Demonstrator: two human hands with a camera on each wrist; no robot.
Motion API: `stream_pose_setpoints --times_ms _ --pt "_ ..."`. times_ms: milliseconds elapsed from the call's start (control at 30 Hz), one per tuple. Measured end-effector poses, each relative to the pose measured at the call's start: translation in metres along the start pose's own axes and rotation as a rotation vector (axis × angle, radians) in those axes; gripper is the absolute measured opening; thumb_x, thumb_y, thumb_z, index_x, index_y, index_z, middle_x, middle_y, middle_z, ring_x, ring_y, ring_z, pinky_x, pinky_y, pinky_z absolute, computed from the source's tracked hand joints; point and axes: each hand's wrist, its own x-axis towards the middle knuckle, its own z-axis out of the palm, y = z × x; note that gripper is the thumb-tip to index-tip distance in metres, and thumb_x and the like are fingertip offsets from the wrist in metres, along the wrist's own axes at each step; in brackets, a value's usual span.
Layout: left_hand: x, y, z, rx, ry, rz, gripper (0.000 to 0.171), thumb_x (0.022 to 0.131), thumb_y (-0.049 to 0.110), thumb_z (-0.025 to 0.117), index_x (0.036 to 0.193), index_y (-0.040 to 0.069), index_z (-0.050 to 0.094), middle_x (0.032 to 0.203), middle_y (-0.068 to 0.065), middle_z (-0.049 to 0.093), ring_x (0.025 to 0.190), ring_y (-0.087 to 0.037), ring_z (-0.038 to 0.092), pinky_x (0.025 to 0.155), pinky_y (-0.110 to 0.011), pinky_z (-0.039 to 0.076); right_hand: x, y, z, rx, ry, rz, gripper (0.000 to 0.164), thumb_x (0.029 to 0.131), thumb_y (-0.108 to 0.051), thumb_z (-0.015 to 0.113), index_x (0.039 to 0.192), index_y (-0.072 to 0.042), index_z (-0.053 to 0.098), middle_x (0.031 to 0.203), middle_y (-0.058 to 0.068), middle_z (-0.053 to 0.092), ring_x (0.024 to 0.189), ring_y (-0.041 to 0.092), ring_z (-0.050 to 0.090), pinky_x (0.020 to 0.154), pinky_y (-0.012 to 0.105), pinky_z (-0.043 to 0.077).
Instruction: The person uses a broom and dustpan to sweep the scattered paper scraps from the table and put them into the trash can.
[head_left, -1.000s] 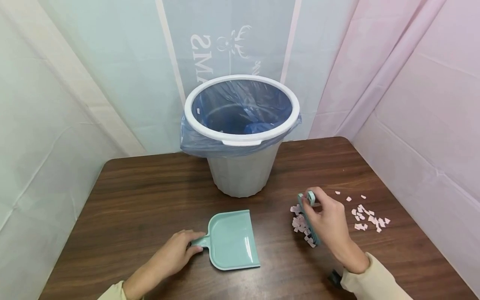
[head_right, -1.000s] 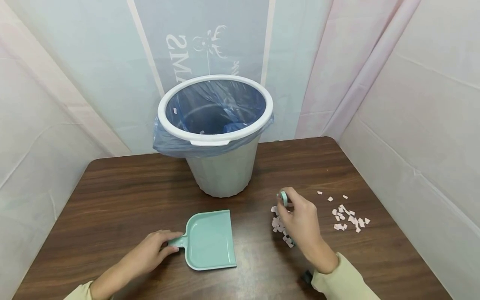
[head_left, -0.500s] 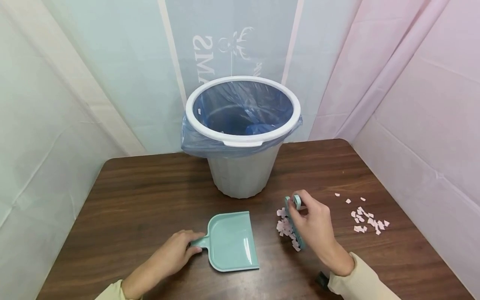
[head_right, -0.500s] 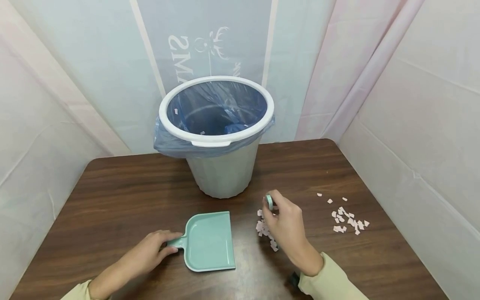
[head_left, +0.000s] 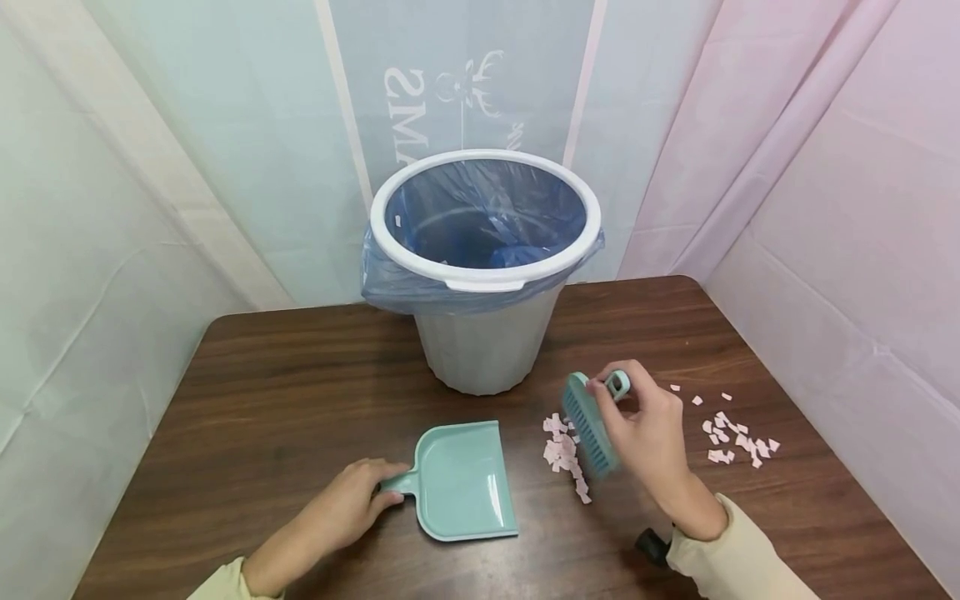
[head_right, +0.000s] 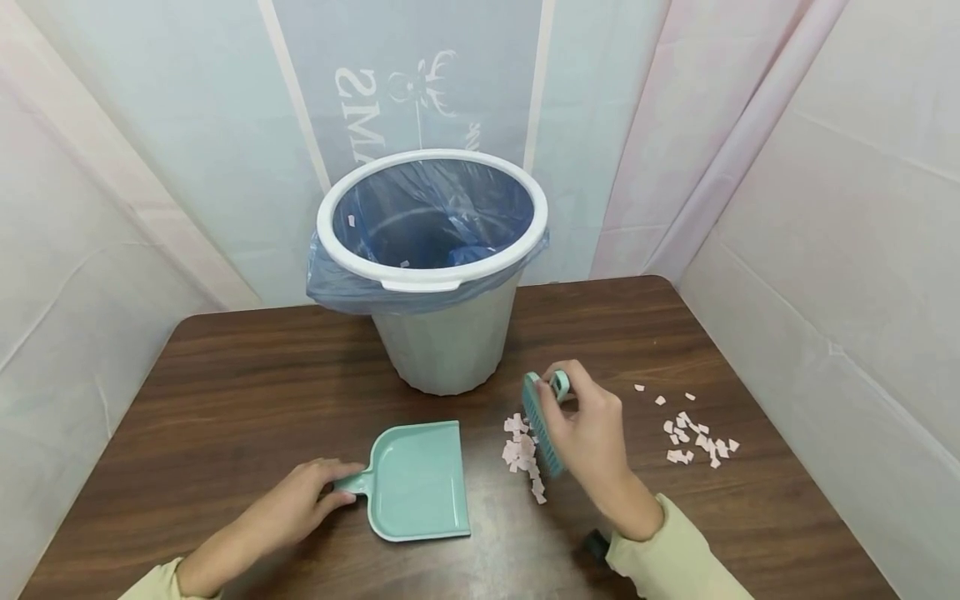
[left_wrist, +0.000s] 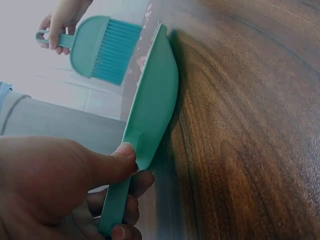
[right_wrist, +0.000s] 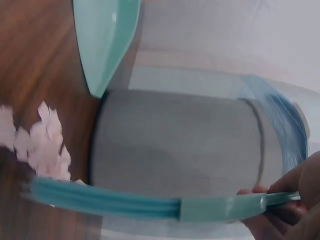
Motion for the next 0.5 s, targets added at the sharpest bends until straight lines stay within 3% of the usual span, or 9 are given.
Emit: stream_pose_setpoints --times_ms 100,267,500 --pt "0.000 0.000 0.000 -0.001 0.004 0.006 0.035 0.091 0.012 0.076 0.123 -0.001 0.071 0.117 -0.013 0.072 0.106 -0.031 0.066 0.087 -0.048 0.056 0.009 0.008 -0.002 0.027 -0.034 -0.042 0.025 0.079 0.012 0.081 0.092 -0.003 0.067 0.082 0.005 0.074 0.070 0.003 0.065 0.057 0.012 0.053" --pt "0.000 0.000 -0.001 0.014 0.019 0.027 0.034 0.091 0.011 0.076 0.123 -0.001 0.071 0.116 -0.011 0.072 0.106 -0.029 0.067 0.087 -0.047 0.056 0.019 0.027 -0.003 0.131 -0.186 -0.108 0.031 0.078 0.019 0.077 0.094 -0.007 0.069 0.089 0.005 0.075 0.084 0.007 0.069 0.072 0.011 0.054" --pt "0.000 0.000 -0.001 0.041 0.034 0.038 0.034 0.090 0.009 0.076 0.122 -0.002 0.071 0.115 -0.011 0.073 0.106 -0.030 0.067 0.089 -0.048 0.056 0.021 0.048 0.001 0.193 -0.329 -0.217 0.039 0.077 0.020 0.076 0.099 -0.011 0.071 0.096 0.001 0.076 0.089 0.007 0.070 0.076 0.012 0.050"
